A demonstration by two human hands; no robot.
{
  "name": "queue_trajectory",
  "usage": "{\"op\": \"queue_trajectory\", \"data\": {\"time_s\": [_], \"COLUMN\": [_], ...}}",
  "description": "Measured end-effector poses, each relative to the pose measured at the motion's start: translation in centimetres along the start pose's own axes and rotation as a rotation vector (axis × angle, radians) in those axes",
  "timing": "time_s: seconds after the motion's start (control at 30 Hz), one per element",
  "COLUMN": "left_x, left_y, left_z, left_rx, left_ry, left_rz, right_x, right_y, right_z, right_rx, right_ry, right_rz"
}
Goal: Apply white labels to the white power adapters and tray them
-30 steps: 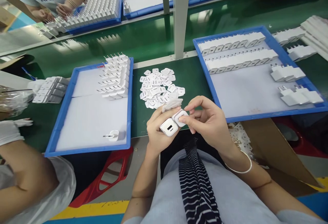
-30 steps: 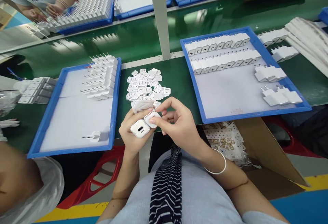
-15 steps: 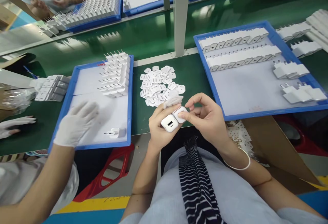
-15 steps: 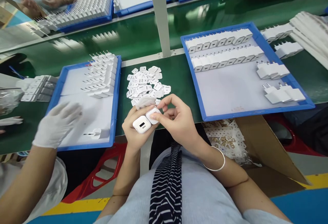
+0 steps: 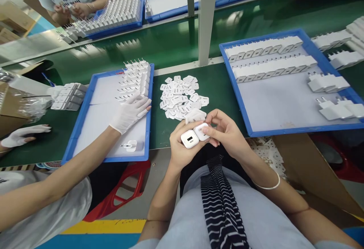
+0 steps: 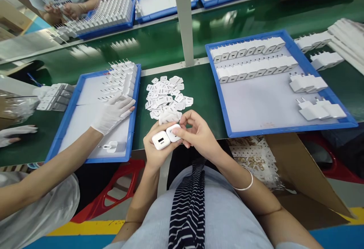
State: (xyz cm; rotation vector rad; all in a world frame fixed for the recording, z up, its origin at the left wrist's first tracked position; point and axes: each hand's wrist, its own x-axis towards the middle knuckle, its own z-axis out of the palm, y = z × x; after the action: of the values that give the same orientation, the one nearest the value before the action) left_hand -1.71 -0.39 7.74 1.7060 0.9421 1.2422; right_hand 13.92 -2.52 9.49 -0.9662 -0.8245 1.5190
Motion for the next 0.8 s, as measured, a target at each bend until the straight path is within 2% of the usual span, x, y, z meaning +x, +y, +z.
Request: {"op": "queue_trajectory", "data": {"time_s": [0.1, 0.23, 0.47, 0.6, 0.7, 0.8], "left_x": [-0.3, -0.4, -0.5, -0.7, -0.8, -0.7], "left_y": [-0.1, 0.1, 0.3, 0.2, 0.0, -0.2], "left_z": [-0.3, -0.5, -1.0, -1.2, -1.2, -0.9], "left_rx": [0.021, 0.052, 0.034, 0.003, 0.061, 0.146], "left_ry": [-0.031, -0.120, -0.189, -0.173, -0.089, 0.036], "left_rz": [0.009, 0.064, 0.057, 0.035, 0.029, 0.062], "right_x": [0.1, 1.0, 1.5, 1.3, 0.9, -0.2], "right_y": [-0.2, -1.1, -2.9, -3.4, -3.5, -3.3], "right_z": [-0.8, -1.5, -1.6, -2.7, -3.7, -3.3], "right_rx": [-0.052, -0.250, -0.470, -0.580, -0.569, -0.398], "right_ry": [0.003, 0.051, -0.160, -0.194, -0.065, 0.131], "right_rz": [-0.048, -0.101, -0.129, -0.139, -0.119, -0.116]}}
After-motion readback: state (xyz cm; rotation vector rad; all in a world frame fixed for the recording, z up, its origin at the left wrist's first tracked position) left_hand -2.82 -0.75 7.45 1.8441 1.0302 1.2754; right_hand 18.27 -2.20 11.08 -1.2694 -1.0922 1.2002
